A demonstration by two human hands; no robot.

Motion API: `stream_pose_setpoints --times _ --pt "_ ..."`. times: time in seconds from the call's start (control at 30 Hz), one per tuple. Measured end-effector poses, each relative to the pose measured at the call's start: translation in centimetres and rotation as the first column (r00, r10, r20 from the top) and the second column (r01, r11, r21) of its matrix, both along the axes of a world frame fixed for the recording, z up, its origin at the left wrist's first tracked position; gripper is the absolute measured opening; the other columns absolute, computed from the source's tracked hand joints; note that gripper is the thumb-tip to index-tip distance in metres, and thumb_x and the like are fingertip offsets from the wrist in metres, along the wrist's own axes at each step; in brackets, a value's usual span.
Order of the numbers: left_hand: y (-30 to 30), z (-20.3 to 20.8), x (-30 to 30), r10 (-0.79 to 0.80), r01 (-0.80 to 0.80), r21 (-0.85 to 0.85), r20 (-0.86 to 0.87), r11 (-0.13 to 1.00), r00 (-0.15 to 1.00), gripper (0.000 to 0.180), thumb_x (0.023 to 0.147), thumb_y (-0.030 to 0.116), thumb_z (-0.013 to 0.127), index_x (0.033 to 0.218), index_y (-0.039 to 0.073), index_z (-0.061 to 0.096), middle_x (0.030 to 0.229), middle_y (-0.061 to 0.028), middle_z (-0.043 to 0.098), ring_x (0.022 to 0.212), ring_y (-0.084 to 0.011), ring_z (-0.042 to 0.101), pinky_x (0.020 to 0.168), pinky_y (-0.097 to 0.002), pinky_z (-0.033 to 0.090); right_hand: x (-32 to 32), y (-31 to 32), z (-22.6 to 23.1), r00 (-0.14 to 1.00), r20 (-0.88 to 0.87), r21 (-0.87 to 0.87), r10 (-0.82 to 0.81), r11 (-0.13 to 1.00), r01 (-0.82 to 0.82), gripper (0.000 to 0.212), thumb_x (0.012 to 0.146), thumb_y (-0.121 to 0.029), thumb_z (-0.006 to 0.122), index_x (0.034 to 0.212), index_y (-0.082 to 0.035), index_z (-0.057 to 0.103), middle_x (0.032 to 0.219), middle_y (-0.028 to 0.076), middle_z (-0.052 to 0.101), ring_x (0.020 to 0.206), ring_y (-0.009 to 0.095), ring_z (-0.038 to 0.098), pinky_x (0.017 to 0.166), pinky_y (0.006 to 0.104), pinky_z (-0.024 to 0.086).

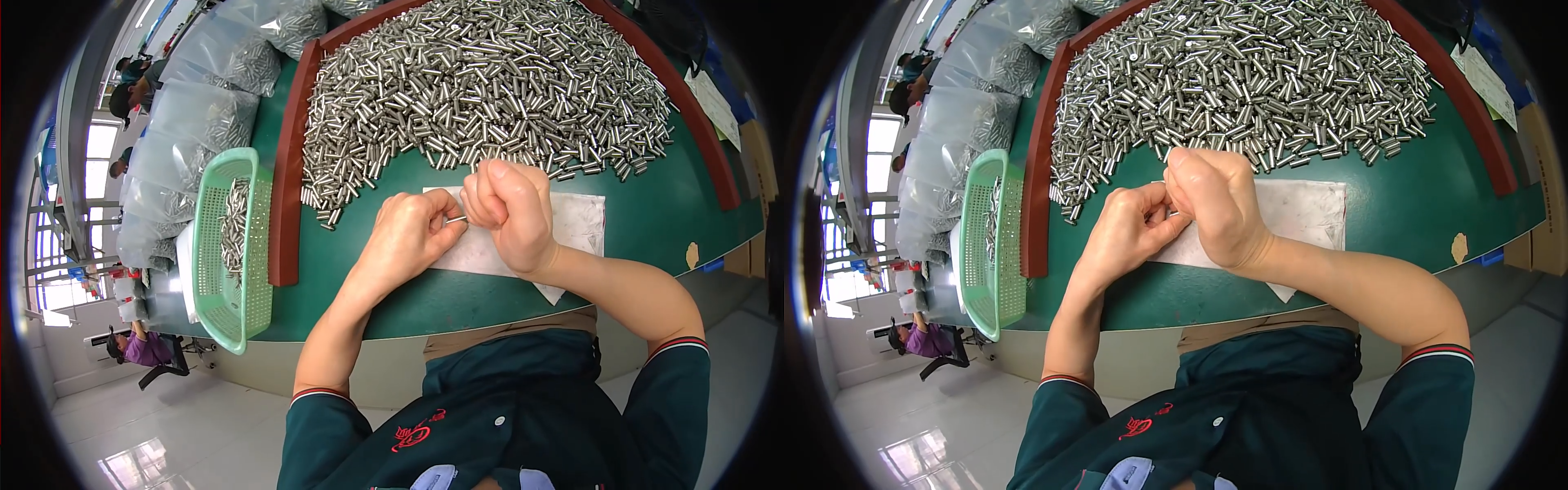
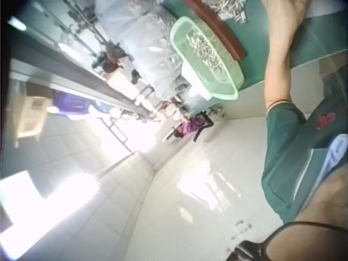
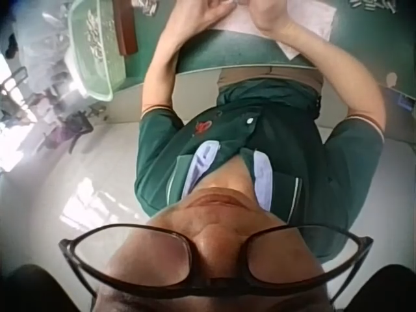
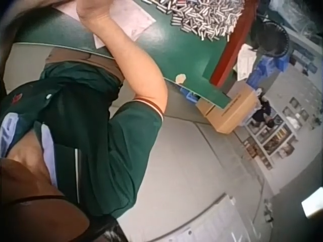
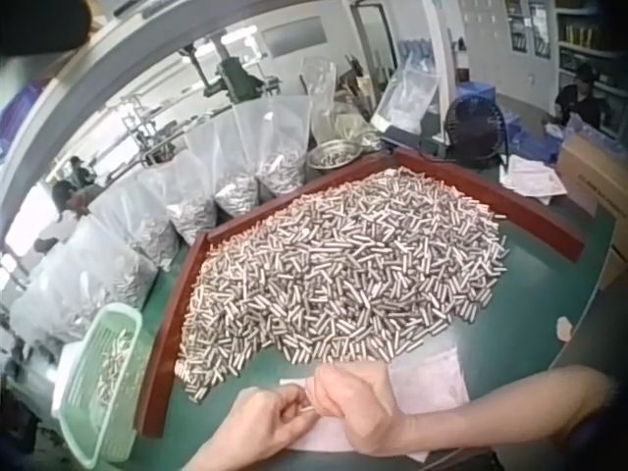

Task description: Inspecting and cleaning small metal cylinders using a handheld tool at a workbench.

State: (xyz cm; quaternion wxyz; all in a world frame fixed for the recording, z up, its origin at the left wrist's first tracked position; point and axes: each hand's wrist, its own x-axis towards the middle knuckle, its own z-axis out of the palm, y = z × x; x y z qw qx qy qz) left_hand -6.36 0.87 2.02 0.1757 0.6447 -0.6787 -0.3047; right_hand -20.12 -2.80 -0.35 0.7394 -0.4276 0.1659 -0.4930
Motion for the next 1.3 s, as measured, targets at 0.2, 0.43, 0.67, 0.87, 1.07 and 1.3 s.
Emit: stream_pose_setpoints --times 0.2,0.43,0.67,0.87,1.07,1.3 --pt "-0.4 0.5 0.2 0.0 0.0 0.009 0.018 1.0 1.0 0.012 0.067 0.01 0.062 0.073 0.0 0.059 0.049 -0.011 0.05 0.046 -0.0259 0.052 0.047 -0.0348 0.04 0.4 -0.1 -0.4 0.989 -0.127 -0.166 -0.078 0.984 0.056 0.031 0.082 -0.016 0.038 0.054 -0.002 0.034 0.049 0.002 0.036 0.046 0.008 0.032 0.043 0.0259 0.026" --pt "0.4 -0.6 1.0 -0.061 0.049 -0.184 -0.063 0.982 0.996 0.015 0.07 0.015 0.059 0.074 0.001 0.058 0.051 -0.0123 0.047 0.045 -0.0246 0.05 0.044 -0.034 0.038 0.3 0.2 0.1 1.0 -0.01 0.006 -0.021 1.0 0.021 0.035 0.086 -0.015 0.034 0.052 -0.006 0.029 0.046 0.001 0.03 0.042 0.009 0.023 0.041 0.025 0.02" --pt "0.1 0.3 3.9 0.339 0.237 0.325 -0.941 0.916 -0.019 0.01 0.085 0.015 0.052 0.084 0.007 0.047 0.073 -0.0007 0.047 0.051 -0.0027 0.028 0.045 -0.0158 0.025 0.3 0.0 0.4 0.997 0.07 0.112 0.041 0.993 -0.048 0.039 0.088 -0.02 0.033 0.05 -0.009 0.027 0.043 0.0 0.024 0.038 0.009 0.018 0.037 0.0249 0.017" --pt "-0.5 -0.6 3.5 0.313 0.208 0.298 -0.949 0.932 -0.04 0.018 0.086 0.019 0.051 0.095 0.003 0.051 0.07 -0.0006 0.043 0.051 -0.0025 0.029 0.045 -0.0152 0.025 0.4 -0.7 0.4 0.996 0.084 0.125 0.04 0.991 -0.05 0.042 0.089 -0.024 0.034 0.05 -0.009 0.028 0.042 0.0 0.024 0.036 0.009 0.017 0.036 0.0248 0.016" --pt "-0.5 -1.0 3.5 0.451 0.142 0.435 -0.886 0.889 -0.107 0.022 0.088 0.022 0.045 0.095 0.002 0.052 0.073 -0.006 0.05 0.052 -0.0064 0.036 0.047 -0.0187 0.031 0.2 -0.9 0.5 0.996 0.074 0.163 0.045 0.985 -0.056 0.042 0.089 -0.025 0.032 0.05 -0.01 0.028 0.041 0.0 0.024 0.036 0.009 0.017 0.034 0.0247 0.016" --pt "-0.8 -1.3 3.8 0.456 -0.003 0.456 -0.889 0.89 0.046 0.037 0.09 0.033 0.041 0.064 0.008 0.043 0.057 0.001 0.034 0.048 -0.0081 0.026 0.044 -0.0191 0.025 0.3 -1.0 0.9 0.998 0.062 0.211 0.029 0.977 -0.041 0.042 0.089 -0.025 0.031 0.05 -0.01 0.027 0.042 0.0 0.023 0.035 0.009 0.017 0.034 0.0243 0.017"
